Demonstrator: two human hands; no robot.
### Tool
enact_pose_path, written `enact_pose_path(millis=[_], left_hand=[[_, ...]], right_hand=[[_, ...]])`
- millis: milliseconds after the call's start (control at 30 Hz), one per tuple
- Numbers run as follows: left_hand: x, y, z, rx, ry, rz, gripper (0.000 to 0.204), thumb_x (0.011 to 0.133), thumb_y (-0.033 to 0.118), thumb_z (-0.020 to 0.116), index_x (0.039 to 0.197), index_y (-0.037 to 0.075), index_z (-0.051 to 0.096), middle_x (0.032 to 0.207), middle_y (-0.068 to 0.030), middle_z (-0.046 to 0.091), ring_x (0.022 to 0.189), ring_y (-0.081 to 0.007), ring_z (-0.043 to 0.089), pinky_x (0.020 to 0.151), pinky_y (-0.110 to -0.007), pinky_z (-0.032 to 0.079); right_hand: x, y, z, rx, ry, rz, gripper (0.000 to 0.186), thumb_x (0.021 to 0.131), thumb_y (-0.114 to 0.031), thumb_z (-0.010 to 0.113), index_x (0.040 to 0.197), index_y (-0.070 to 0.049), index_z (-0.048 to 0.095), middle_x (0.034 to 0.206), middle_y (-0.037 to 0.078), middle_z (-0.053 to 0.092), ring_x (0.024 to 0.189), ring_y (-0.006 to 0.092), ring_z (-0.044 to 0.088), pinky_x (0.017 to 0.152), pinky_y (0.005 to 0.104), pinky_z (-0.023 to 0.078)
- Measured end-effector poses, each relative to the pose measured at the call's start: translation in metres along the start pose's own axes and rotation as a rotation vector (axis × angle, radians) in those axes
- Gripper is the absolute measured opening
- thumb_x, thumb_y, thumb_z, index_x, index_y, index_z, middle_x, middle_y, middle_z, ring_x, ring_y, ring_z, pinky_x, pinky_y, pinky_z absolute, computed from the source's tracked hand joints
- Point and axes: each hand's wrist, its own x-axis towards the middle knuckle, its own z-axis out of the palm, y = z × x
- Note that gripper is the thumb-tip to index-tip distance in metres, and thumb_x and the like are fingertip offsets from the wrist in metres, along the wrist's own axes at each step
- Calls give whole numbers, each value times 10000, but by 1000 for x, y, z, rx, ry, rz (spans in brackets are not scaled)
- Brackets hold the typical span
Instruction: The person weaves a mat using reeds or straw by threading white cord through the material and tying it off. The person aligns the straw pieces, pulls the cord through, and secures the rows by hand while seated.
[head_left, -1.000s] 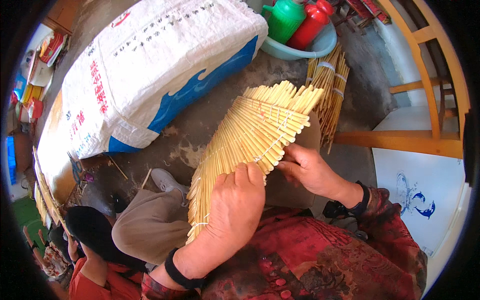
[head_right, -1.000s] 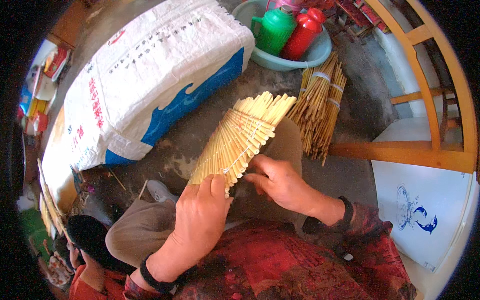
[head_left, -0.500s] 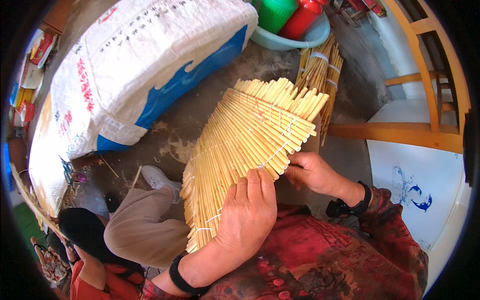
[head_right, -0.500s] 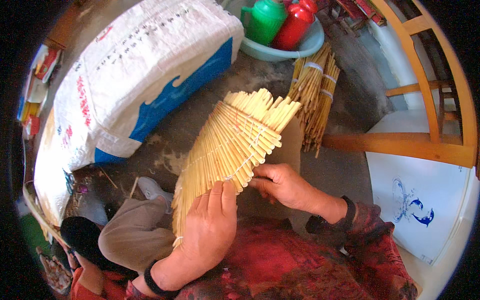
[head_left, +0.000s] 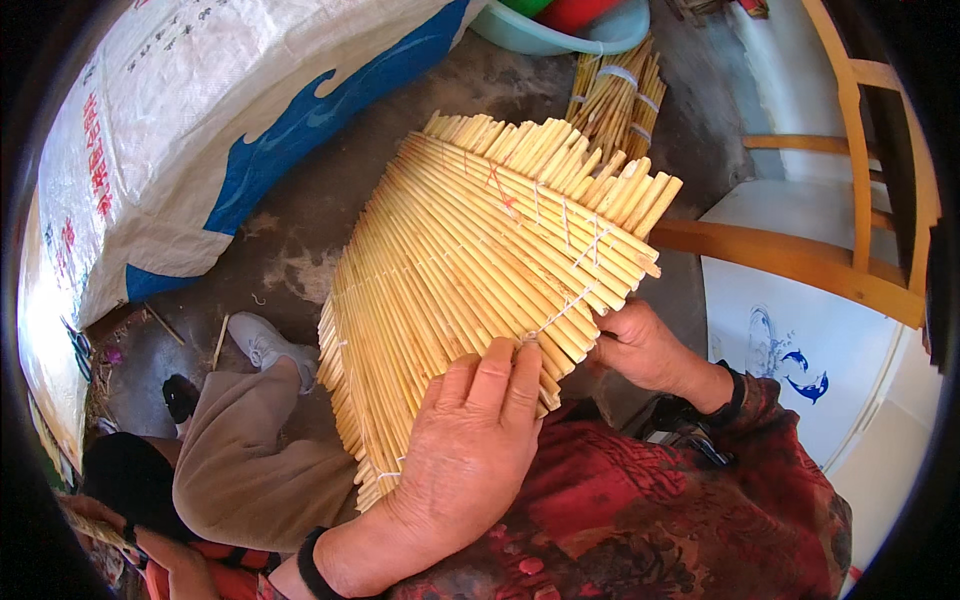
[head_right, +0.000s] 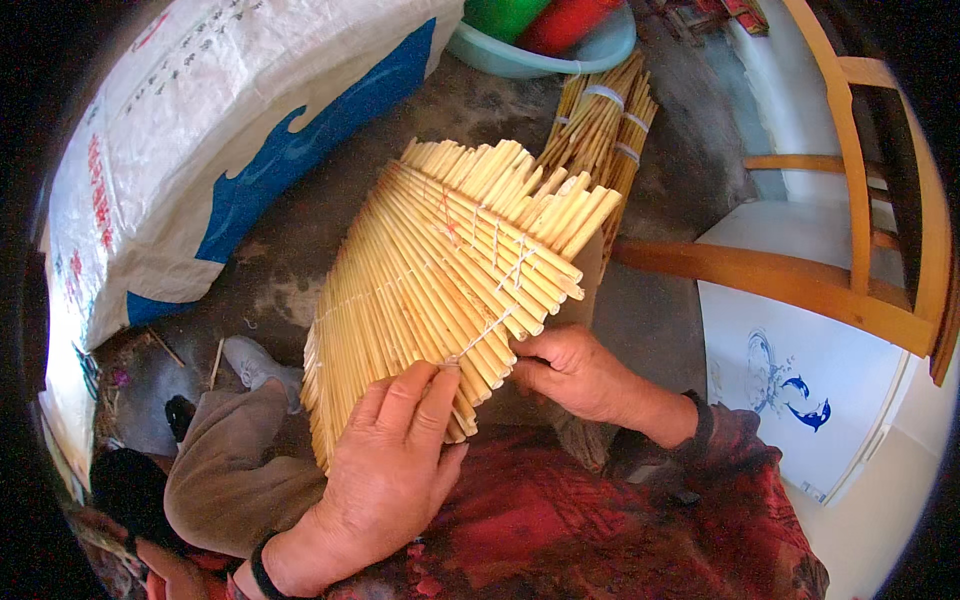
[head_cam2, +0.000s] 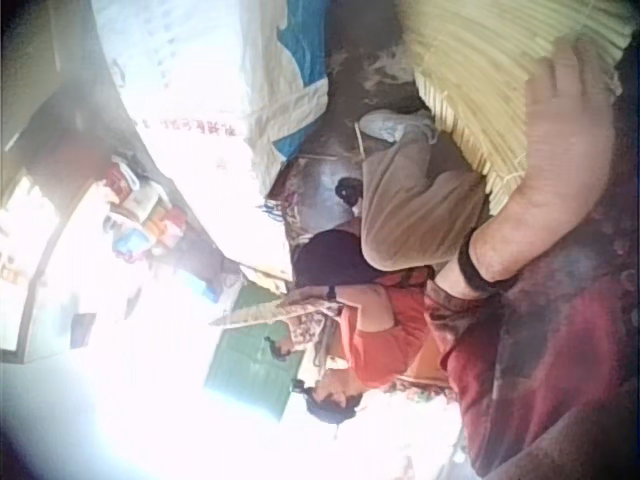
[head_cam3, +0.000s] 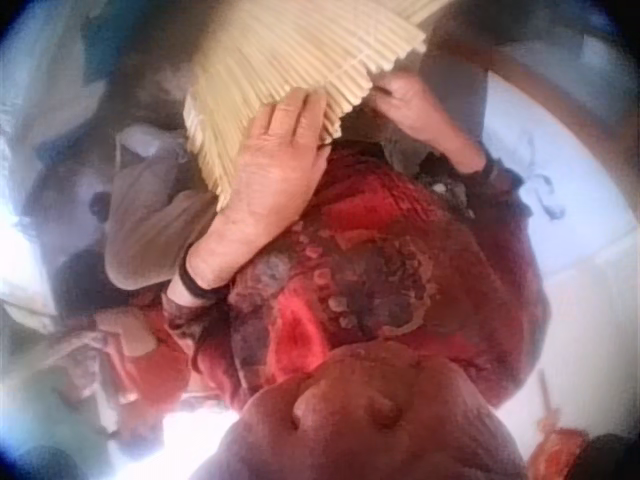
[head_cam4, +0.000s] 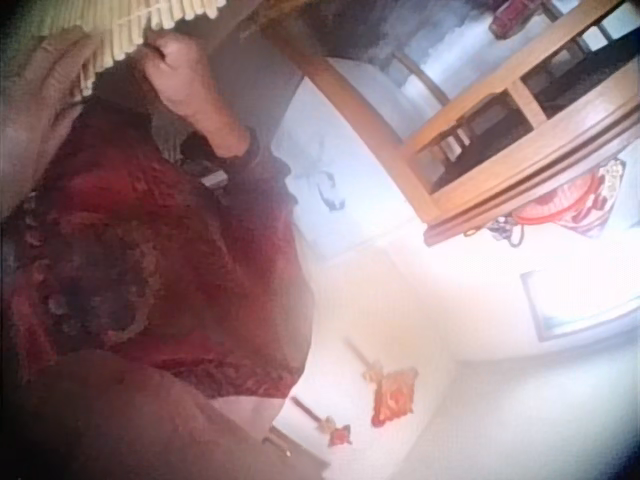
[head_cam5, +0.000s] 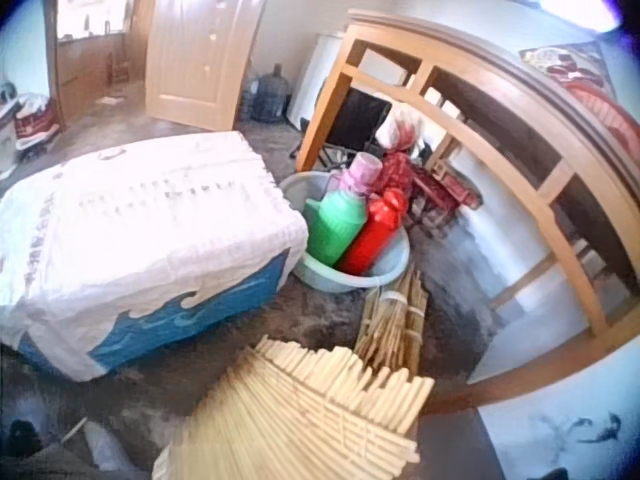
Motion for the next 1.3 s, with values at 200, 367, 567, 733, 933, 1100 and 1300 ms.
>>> enact_pose_path(millis=[200, 367, 567, 733, 933, 1100, 1300], left_hand=[[3, -10, -7, -151, -70, -26, 726, 680, 181, 758, 1293, -25, 427, 1212, -204, 429, 1055, -365, 455, 933, -416, 394], [5, -16, -11, -174, -126, -14, 800, 680, 242, 770, 1342, -5, 394, 1244, -180, 412, 1067, -359, 436, 937, -413, 382], [9, -25, -16, -196, -182, -12, 824, 690, 289, 766, 1361, 7, 381, 1271, -176, 399, 1078, -358, 428, 956, -421, 356], [10, -27, -20, -164, -225, -18, 813, 697, 306, 756, 1359, 15, 387, 1284, -176, 398, 1086, -358, 429, 962, -425, 347], [4, -8, -20, -27, -141, -18, 795, 698, 288, 750, 1329, -37, 393, 1254, -201, 428, 1068, -343, 448, 933, -432, 360], [3, 3, -13, 277, -2, -30, 664, 688, 231, 740, 1205, -75, 457, 1115, -203, 518, 971, -311, 519, 869, -414, 399], [10, 0, -22, 644, 191, 58, 227, 702, 91, 554, 900, -20, 545, 732, -80, 503, 663, -202, 536, 660, -323, 448]], right_hand=[[2, 9, 0, -55, 46, -253, 146, 885, -64, 580, 990, 29, 620, 707, 43, 614, 645, 100, 588, 593, 258, 481], [2, 13, -1, -86, 24, -264, 146, 900, -69, 571, 992, 33, 621, 715, 53, 625, 652, 115, 600, 593, 269, 486], [4, 16, 0, -152, 31, -346, 178, 906, -78, 568, 1040, 26, 617, 747, 55, 625, 649, 114, 599, 596, 267, 497], [5, 17, 2, -83, 4, -323, 206, 908, -89, 571, 1077, 23, 608, 766, 53, 622, 648, 113, 596, 599, 269, 500], [7, 8, 5, -116, 40, -347, 186, 920, -104, 566, 1047, 26, 605, 720, 51, 606, 626, 110, 588, 568, 263, 489], [9, -16, 8, 29, -17, -179, 177, 934, -122, 553, 1022, 23, 601, 673, 49, 583, 604, 96, 579, 540, 256, 481], [22, -31, 21, 297, -173, -139, 157, 949, -142, 528, 1011, -4, 575, 705, 15, 564, 604, 75, 543, 514, 249, 473]])
